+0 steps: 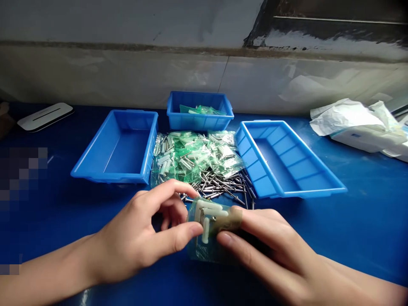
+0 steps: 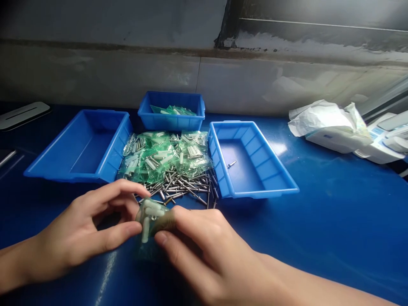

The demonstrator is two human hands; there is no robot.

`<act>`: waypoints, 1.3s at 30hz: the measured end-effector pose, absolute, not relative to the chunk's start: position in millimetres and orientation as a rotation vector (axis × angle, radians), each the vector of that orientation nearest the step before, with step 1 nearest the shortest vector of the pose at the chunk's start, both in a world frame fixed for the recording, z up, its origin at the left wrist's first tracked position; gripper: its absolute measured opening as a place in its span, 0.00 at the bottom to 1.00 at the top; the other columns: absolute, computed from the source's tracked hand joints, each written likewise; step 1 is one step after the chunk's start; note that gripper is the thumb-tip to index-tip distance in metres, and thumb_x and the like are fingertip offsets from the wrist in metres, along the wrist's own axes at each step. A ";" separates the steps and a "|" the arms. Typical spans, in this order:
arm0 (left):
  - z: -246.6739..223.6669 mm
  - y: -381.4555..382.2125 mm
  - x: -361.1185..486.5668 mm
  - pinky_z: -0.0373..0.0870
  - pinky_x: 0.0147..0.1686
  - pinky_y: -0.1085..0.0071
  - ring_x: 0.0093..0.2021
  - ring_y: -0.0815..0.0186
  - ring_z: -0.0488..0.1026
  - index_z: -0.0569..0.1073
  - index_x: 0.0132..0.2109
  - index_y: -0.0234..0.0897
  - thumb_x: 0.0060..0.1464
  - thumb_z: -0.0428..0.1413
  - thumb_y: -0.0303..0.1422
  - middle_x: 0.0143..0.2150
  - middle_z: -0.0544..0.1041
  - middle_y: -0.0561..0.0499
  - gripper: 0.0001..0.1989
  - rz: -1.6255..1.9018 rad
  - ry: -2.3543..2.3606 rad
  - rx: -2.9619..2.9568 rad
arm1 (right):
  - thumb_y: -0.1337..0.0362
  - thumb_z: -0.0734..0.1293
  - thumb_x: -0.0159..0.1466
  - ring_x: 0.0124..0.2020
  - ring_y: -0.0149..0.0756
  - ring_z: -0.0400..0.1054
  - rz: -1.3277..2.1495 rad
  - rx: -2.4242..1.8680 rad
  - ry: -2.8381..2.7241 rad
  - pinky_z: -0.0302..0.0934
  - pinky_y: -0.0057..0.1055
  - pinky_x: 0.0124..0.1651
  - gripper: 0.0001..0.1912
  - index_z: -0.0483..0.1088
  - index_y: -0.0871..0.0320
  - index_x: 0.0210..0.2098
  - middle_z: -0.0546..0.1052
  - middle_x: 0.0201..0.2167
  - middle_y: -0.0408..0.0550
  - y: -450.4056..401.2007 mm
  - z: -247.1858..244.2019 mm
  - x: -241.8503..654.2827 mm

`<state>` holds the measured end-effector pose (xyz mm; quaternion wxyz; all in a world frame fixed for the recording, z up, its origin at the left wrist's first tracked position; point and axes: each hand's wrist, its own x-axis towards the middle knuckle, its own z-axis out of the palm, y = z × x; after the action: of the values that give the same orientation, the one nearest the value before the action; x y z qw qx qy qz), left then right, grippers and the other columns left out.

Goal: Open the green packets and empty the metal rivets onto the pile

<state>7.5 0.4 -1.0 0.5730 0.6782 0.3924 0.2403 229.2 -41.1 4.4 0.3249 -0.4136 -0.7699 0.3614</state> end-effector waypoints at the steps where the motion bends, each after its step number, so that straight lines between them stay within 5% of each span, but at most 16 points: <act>1: 0.8 0.7 8.1 0.68 0.28 0.79 0.27 0.70 0.71 0.72 0.47 0.42 0.56 0.62 0.32 0.27 0.75 0.59 0.12 0.564 0.926 1.547 | 0.68 0.61 0.69 0.19 0.31 0.66 0.937 -1.088 -2.016 0.67 0.23 0.26 0.09 0.69 0.52 0.33 0.73 0.22 0.39 -41.3 3.3 228.5; 9: 5.7 -3.6 9.2 0.68 0.29 0.82 0.26 0.73 0.71 0.73 0.41 0.44 0.47 0.67 0.24 0.25 0.75 0.62 0.16 0.764 0.966 1.373 | 0.61 0.63 0.69 0.19 0.32 0.63 1.054 -1.248 -1.925 0.62 0.25 0.23 0.14 0.64 0.52 0.26 0.69 0.20 0.38 -39.2 13.4 226.1; 15: 2.5 -1.6 5.9 0.74 0.36 0.81 0.30 0.72 0.76 0.75 0.55 0.49 0.50 0.66 0.22 0.29 0.77 0.61 0.26 0.769 0.850 1.546 | 0.62 0.63 0.68 0.22 0.33 0.67 1.132 -1.280 -1.824 0.65 0.26 0.26 0.12 0.67 0.52 0.27 0.74 0.23 0.38 -35.6 15.0 219.6; 20: 2.7 3.5 4.0 0.73 0.32 0.80 0.29 0.70 0.75 0.82 0.41 0.42 0.56 0.63 0.27 0.30 0.79 0.57 0.06 0.663 0.818 1.713 | 0.63 0.64 0.69 0.24 0.32 0.68 1.096 -1.252 -1.798 0.66 0.25 0.28 0.10 0.69 0.53 0.30 0.75 0.25 0.39 -40.9 11.2 220.5; 26: 3.4 2.6 5.4 0.73 0.30 0.80 0.28 0.69 0.76 0.81 0.44 0.40 0.58 0.61 0.25 0.30 0.81 0.56 0.09 0.633 0.760 1.891 | 0.62 0.64 0.71 0.24 0.30 0.68 1.144 -1.241 -1.868 0.65 0.23 0.28 0.10 0.69 0.52 0.31 0.75 0.25 0.38 -42.4 4.9 229.1; 31: -2.6 1.0 4.3 0.73 0.32 0.82 0.28 0.72 0.75 0.78 0.50 0.48 0.57 0.63 0.25 0.30 0.79 0.60 0.16 0.721 0.750 1.818 | 0.56 0.62 0.72 0.20 0.32 0.65 1.149 -1.255 -1.902 0.62 0.25 0.22 0.16 0.66 0.53 0.28 0.69 0.21 0.39 -41.5 2.5 233.8; 39: -2.3 -0.7 4.4 0.71 0.28 0.83 0.25 0.72 0.72 0.79 0.39 0.46 0.58 0.62 0.27 0.26 0.77 0.60 0.06 0.826 0.803 1.795 | 0.57 0.62 0.71 0.18 0.31 0.60 1.003 -1.261 -1.996 0.58 0.25 0.19 0.16 0.66 0.52 0.27 0.67 0.18 0.38 -43.6 5.1 235.9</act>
<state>4.4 -0.7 -2.3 0.4832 0.7367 0.3297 0.3392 235.9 -43.6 5.1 0.2843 -0.4714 -0.7459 0.3750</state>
